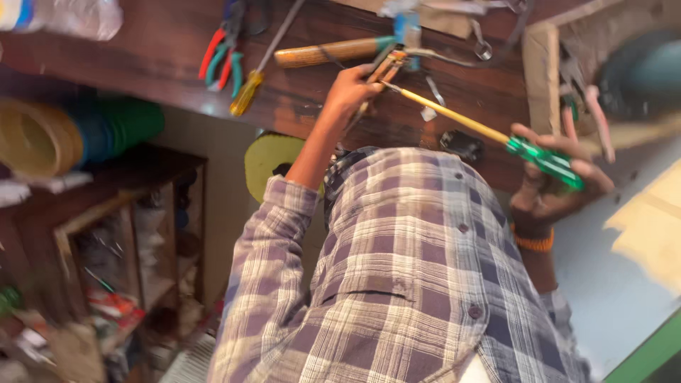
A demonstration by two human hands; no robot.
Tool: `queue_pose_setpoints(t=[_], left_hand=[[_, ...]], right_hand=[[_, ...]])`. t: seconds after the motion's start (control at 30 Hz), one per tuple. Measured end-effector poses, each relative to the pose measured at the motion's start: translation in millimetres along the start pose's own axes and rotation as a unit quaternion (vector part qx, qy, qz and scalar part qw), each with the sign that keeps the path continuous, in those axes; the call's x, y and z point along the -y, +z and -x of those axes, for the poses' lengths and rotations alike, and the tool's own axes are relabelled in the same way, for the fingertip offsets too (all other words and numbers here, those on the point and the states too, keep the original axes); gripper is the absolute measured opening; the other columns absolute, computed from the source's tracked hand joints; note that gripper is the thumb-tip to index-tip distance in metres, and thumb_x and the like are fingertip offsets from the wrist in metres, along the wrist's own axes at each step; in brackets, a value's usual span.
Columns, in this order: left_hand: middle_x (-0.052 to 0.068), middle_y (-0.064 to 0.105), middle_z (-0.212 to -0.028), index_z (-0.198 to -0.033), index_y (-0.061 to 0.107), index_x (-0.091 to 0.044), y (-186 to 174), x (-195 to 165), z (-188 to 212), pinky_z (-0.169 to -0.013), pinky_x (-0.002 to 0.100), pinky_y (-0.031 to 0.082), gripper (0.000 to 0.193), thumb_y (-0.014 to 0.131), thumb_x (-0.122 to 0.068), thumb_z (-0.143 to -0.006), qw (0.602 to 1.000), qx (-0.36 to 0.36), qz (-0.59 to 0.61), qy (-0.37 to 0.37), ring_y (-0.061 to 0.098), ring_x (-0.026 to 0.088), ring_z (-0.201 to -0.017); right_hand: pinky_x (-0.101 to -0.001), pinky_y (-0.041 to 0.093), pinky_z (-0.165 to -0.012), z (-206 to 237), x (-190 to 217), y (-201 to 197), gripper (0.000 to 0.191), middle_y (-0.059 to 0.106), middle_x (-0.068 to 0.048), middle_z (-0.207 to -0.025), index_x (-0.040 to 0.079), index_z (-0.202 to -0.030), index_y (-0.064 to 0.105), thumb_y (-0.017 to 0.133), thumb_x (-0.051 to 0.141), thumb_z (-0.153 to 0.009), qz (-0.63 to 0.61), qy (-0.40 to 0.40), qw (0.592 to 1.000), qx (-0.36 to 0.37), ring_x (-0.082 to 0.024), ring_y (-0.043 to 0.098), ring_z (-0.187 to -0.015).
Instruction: The person repairs a small electrical device at a workbench, holding its black plastic housing and using a screwdriver to loosen and tighten its screws. They reposition the device and its cable repeatedly while working on different sides of the housing.
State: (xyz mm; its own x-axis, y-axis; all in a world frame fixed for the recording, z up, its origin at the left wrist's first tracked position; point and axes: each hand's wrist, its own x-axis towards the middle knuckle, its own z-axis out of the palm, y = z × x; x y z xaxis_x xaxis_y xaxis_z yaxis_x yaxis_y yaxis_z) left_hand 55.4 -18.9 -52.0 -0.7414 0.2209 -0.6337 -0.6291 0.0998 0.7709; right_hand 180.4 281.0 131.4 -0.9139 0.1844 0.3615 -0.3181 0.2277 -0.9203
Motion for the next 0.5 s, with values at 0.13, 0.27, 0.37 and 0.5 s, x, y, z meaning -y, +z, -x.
queue_pose_setpoints(t=[0.13, 0.27, 0.37, 0.5], left_hand=[[0.003, 0.067, -0.083, -0.124, 0.071, -0.005, 3, 1, -1, -0.05, 0.03, 0.057, 0.039, 0.072, -0.01, -0.085, 0.998, -0.026, 0.054, 0.002, 0.063, 0.012, -0.065], [0.002, 0.07, -0.087, -0.122, 0.072, -0.003, 7, 1, -6, -0.05, 0.03, 0.056, 0.035, 0.068, -0.01, -0.088, 0.999, 0.008, 0.032, 0.015, 0.063, 0.011, -0.066], [0.002, 0.068, -0.082, -0.126, 0.071, -0.006, 9, -5, 0, -0.049, 0.03, 0.057, 0.041, 0.07, -0.008, -0.085, 1.0, -0.01, 0.02, 0.0, 0.062, 0.011, -0.058], [0.003, 0.068, -0.081, -0.127, 0.071, -0.006, 11, -12, 5, -0.049, 0.03, 0.056, 0.041, 0.07, -0.008, -0.086, 0.999, -0.029, 0.008, -0.022, 0.064, 0.011, -0.054]], right_hand=[[-0.0574, 0.053, -0.112, -16, -2, 9, 0.04, 0.054, -0.019, -0.134, 0.017, -0.134, 0.028, 0.061, 0.01, -0.112, 0.008, -0.05, 0.998, 0.026, -0.045, 0.056, -0.14], [-0.0536, 0.059, -0.105, -13, -2, 3, 0.04, 0.053, -0.018, -0.131, 0.018, -0.135, 0.029, 0.062, 0.01, -0.115, 0.025, -0.042, 0.998, 0.025, -0.049, 0.047, -0.147], [-0.0543, 0.056, -0.109, -17, 1, 3, 0.041, 0.055, -0.019, -0.131, 0.018, -0.135, 0.028, 0.062, 0.009, -0.115, 0.04, -0.04, 0.998, 0.031, -0.05, 0.051, -0.146], [-0.0558, 0.053, -0.112, -17, 6, 3, 0.04, 0.054, -0.02, -0.132, 0.017, -0.133, 0.026, 0.061, 0.011, -0.115, 0.049, -0.031, 0.998, 0.038, -0.051, 0.054, -0.141]])
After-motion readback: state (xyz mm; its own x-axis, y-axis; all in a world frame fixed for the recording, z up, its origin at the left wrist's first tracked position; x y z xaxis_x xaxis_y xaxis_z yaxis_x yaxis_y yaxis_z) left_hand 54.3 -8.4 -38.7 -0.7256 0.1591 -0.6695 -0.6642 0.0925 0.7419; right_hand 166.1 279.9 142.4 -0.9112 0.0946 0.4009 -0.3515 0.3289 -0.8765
